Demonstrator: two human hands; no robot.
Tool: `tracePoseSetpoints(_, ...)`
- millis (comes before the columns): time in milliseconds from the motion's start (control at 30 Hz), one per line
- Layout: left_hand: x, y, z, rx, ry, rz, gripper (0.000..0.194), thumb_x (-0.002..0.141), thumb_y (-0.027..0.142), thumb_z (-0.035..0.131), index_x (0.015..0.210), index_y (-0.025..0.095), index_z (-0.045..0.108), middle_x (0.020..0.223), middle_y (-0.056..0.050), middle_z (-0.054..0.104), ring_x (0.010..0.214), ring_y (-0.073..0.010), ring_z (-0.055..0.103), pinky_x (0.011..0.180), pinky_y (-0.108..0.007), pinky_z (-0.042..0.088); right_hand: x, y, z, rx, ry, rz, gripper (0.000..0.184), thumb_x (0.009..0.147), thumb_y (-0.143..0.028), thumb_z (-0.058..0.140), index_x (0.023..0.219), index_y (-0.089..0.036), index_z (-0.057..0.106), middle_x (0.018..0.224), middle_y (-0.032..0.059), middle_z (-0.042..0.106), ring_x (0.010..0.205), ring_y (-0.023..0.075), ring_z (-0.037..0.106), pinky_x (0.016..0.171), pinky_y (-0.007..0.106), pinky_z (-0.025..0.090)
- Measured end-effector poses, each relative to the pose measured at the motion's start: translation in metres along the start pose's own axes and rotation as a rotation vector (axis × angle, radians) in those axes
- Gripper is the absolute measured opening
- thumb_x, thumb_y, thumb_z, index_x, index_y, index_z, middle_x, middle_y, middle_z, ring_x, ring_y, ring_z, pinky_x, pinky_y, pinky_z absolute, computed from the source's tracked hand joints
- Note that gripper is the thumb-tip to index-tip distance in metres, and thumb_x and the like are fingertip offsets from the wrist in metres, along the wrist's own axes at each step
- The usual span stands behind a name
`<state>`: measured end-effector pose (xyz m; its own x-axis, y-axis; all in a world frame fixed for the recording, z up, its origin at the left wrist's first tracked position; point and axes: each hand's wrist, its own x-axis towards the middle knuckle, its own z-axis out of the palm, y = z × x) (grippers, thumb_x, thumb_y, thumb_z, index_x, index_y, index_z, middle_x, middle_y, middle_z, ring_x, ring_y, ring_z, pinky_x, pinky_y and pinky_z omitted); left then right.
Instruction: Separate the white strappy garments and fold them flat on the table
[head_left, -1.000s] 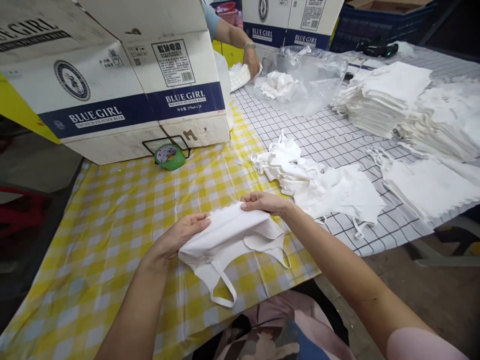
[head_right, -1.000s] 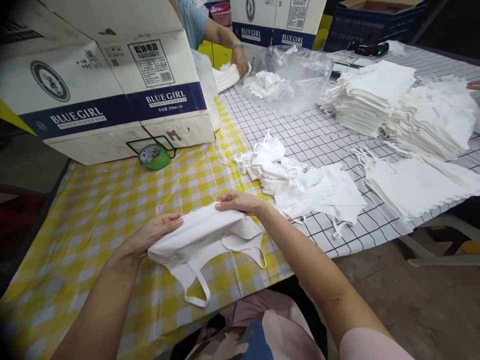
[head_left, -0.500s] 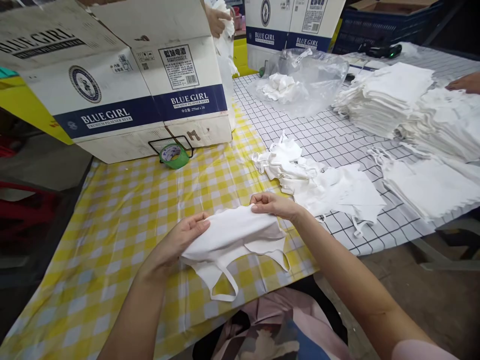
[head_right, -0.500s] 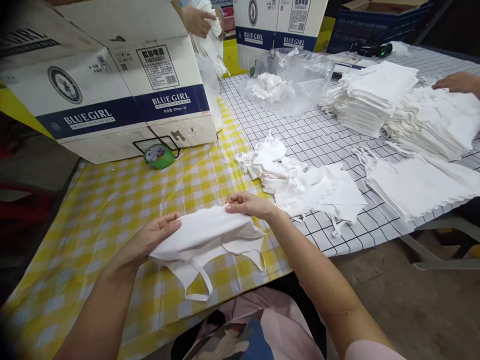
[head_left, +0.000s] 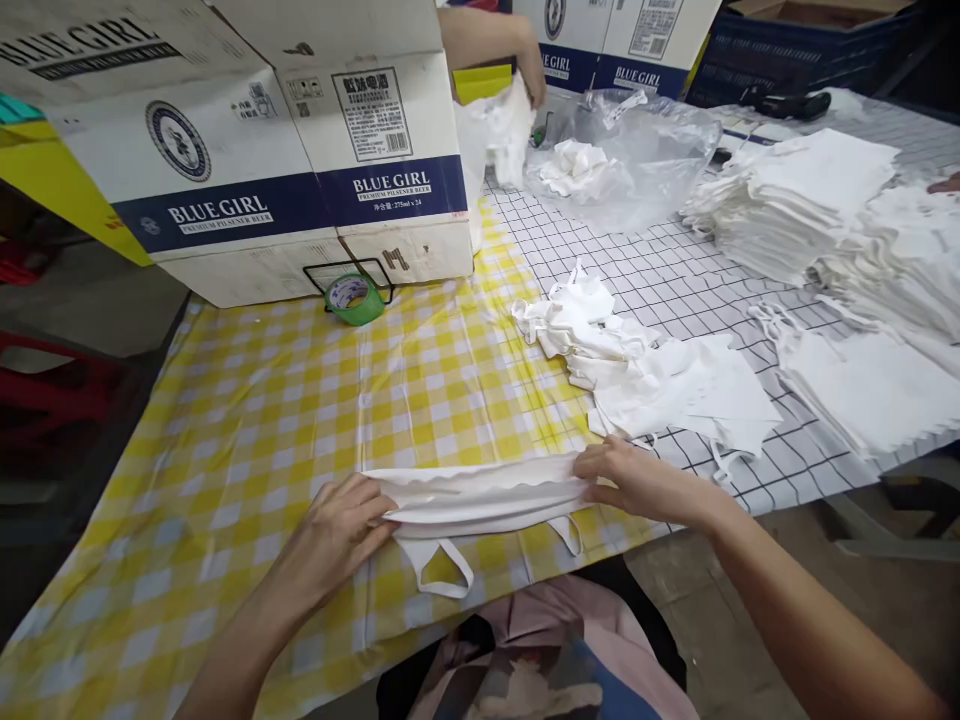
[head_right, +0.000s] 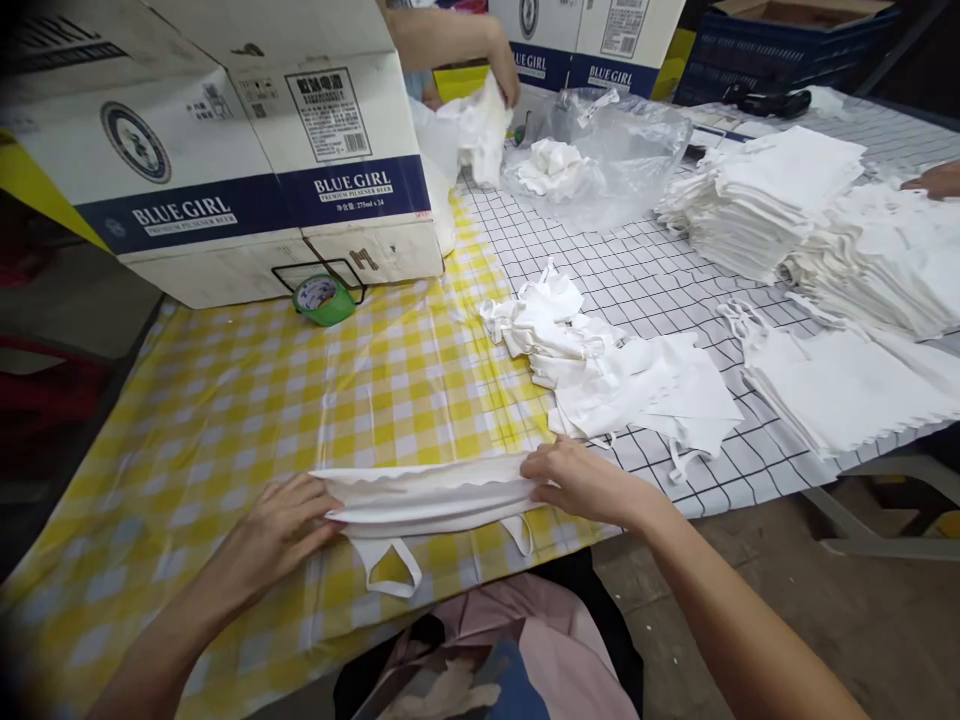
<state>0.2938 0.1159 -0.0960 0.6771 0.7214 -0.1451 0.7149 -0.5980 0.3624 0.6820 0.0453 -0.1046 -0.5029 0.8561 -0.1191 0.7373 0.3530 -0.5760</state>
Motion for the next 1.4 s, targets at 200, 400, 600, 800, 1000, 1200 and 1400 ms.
tracePoseSetpoints(200,-0.003,0.045,-0.035,-0.077,-0.057,0.157,0.014,0.084,0.027,0.048,0.076,0.021,0.058,0.083,-0.005,0.059,0.081,-0.0177,0.054,0.066,-0.026,0.042,0.009,0.005,-0.024,-0.073,0.155,0.039,0.019,0.09,-0.026,0.046,0.077,-0.021,0.06,0.072,0.0029,0.061,0.069,0.0166,0.056,0.064,0.029,0.039)
tracePoseSetpoints(400,-0.013,0.104,-0.063,-0.126,-0.048,0.519,0.012,0.078,0.026,0.056,0.066,0.026,0.056,0.066,-0.004,0.055,0.063,-0.0152,0.053,0.052,-0.026,0.039,0.017,0.02,-0.042,-0.181,0.252,-0.012,0.016,0.087,-0.021,0.049,0.081,-0.022,0.064,0.078,0.0022,0.066,0.072,0.0156,0.059,0.072,0.031,0.039)
tracePoseSetpoints(600,-0.013,0.088,-0.059,0.165,0.214,0.35,0.006,0.079,0.027,0.054,0.078,0.029,0.059,0.071,-0.001,0.054,0.059,-0.013,0.051,0.049,-0.024,0.035,0.011,0.022,-0.039,-0.271,0.303,-0.024,0.015,0.084,-0.016,0.054,0.076,-0.021,0.065,0.077,0.0034,0.065,0.084,0.0187,0.057,0.074,0.033,0.036)
tracePoseSetpoints(800,0.009,0.036,-0.076,0.411,0.369,0.027,0.016,0.082,0.035,0.049,0.087,0.023,0.059,0.087,-0.003,0.056,0.057,-0.0121,0.047,0.048,-0.026,0.026,0.015,0.01,-0.078,-0.355,0.418,-0.06,0.016,0.09,-0.022,0.049,0.087,-0.022,0.065,0.084,0.0038,0.066,0.084,0.0194,0.056,0.074,0.035,0.036)
tracePoseSetpoints(1000,0.022,0.044,-0.125,0.569,0.667,-0.16,0.018,0.084,0.028,0.047,0.097,0.025,0.06,0.103,-0.005,0.058,0.095,-0.0248,0.052,0.065,-0.032,0.034,0.026,-0.014,-0.117,-0.53,0.789,-0.117,0.023,0.091,-0.018,0.046,0.105,-0.028,0.061,0.099,0.0052,0.064,0.092,0.0227,0.055,0.073,0.04,0.04)
tracePoseSetpoints(1200,-0.015,0.01,-0.024,0.459,0.593,0.11,0.027,0.079,0.016,0.054,0.1,0.027,0.065,0.11,-0.005,0.066,0.115,-0.0299,0.048,0.092,-0.045,0.034,0.01,0.004,-0.039,-0.567,0.586,-0.278,0.036,0.087,-0.002,0.043,0.114,-0.023,0.055,0.104,0.0055,0.062,0.096,0.0196,0.055,0.076,0.035,0.049)
tracePoseSetpoints(1400,-0.053,0.003,0.095,0.541,0.535,0.003,0.023,0.083,0.012,0.049,0.096,0.019,0.067,0.098,-0.007,0.069,0.108,-0.0265,0.056,0.092,-0.041,0.038,-0.022,0.018,0.05,-0.573,0.291,-0.308,0.029,0.09,-0.006,0.034,0.108,-0.012,0.056,0.098,0.0103,0.058,0.097,0.0213,0.053,0.078,0.037,0.05)
